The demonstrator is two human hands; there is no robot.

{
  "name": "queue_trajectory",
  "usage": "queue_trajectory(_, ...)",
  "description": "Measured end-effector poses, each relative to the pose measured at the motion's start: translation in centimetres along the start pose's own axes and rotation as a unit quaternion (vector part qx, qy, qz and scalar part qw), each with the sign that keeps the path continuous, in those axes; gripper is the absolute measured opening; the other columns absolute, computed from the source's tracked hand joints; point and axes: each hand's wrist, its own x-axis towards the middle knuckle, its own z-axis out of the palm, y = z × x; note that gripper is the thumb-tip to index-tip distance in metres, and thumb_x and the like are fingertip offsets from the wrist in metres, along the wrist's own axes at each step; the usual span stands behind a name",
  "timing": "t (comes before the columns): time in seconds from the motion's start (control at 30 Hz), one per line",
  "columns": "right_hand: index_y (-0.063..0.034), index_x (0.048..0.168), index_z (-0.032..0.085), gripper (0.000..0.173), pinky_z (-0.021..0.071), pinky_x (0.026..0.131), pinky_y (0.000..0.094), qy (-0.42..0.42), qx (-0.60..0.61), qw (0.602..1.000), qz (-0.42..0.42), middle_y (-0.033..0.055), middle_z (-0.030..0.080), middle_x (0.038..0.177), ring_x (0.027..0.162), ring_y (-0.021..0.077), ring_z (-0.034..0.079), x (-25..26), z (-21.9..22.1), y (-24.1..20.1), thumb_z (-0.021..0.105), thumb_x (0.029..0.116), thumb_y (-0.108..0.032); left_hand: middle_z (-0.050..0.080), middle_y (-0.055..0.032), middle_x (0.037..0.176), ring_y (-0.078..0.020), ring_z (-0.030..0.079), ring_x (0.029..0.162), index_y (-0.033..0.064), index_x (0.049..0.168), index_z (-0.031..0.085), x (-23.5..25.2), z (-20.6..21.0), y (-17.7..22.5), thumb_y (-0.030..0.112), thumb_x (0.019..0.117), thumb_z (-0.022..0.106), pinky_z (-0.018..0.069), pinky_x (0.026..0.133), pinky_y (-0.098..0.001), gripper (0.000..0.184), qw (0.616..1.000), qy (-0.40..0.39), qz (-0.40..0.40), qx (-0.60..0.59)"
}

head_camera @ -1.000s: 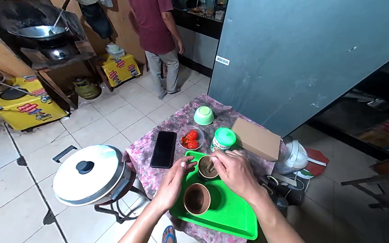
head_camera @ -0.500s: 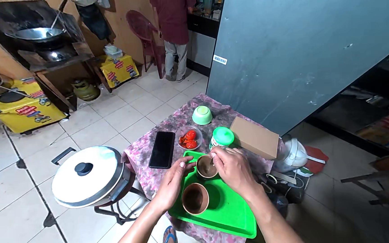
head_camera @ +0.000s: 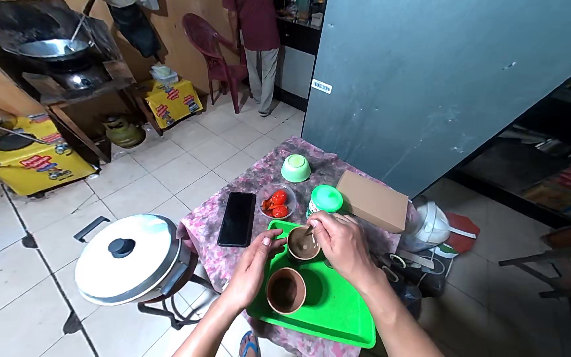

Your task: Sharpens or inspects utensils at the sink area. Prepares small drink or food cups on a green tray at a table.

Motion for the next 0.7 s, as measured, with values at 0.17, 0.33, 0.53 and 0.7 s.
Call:
queue_trajectory(0.17, -0.0188, 0.096, 0.071, 0.028, 0.0499, 0.071, 0.0325, -0.025, 0.040, 0.999, -0.020, -0.0075, 0.061, 0.070, 0.067, 0.0078, 0.059, -0.14, -0.08, -0.40, 0.047, 0.1060, -0.030, 0.070, -0.0083, 0.130, -0.0250, 0.067, 0.119, 0.0123, 0.146, 0.052, -0.08, 0.00, 0.01, 0.044, 0.1103, 0.023, 0.0544, 0.104, -0.0435, 0.056, 1.000, 0.002, -0.003, -0.004)
queue_trajectory(0.33, -0.0180, 0.098, 0.071, 0.026, 0.0504, 0.067, 0.0352, -0.010, -0.014, 1.000, -0.008, -0.0040, 0.063, 0.071, 0.069, 0.0130, 0.062, -0.01, -0.10, -0.16, 0.049, 0.1055, -0.029, 0.070, -0.0091, 0.129, -0.0255, 0.067, 0.119, 0.0111, 0.147, 0.051, -0.13, -0.02, 0.02, 0.042, 0.1104, 0.023, 0.0540, 0.105, -0.0436, 0.055, 1.000, -0.002, -0.004, -0.006)
queue_trajectory(0.53, -0.0175, 0.103, 0.072, 0.027, 0.0547, 0.076, 0.0346, -0.004, 0.033, 0.999, -0.011, -0.0045, 0.067, 0.079, 0.076, 0.0105, 0.065, 0.00, 0.02, -0.34, 0.049, 0.1071, -0.030, 0.070, -0.0091, 0.129, -0.0264, 0.067, 0.118, 0.0122, 0.146, 0.052, 0.00, -0.21, -0.15, 0.046, 0.1099, 0.022, 0.0539, 0.105, -0.0448, 0.058, 1.000, -0.004, -0.003, -0.002)
queue_trajectory(0.7, -0.0176, 0.092, 0.067, 0.027, 0.0478, 0.067, 0.0333, -0.029, 0.005, 0.999, -0.018, -0.0053, 0.057, 0.066, 0.065, 0.0112, 0.057, -0.02, 0.06, -0.63, 0.047, 0.1057, -0.030, 0.072, -0.0119, 0.118, -0.0272, 0.070, 0.106, 0.0117, 0.144, 0.054, 0.09, -0.27, -0.02, 0.040, 0.1101, 0.028, 0.0570, 0.097, -0.0433, 0.051, 1.000, 0.017, -0.007, -0.012)
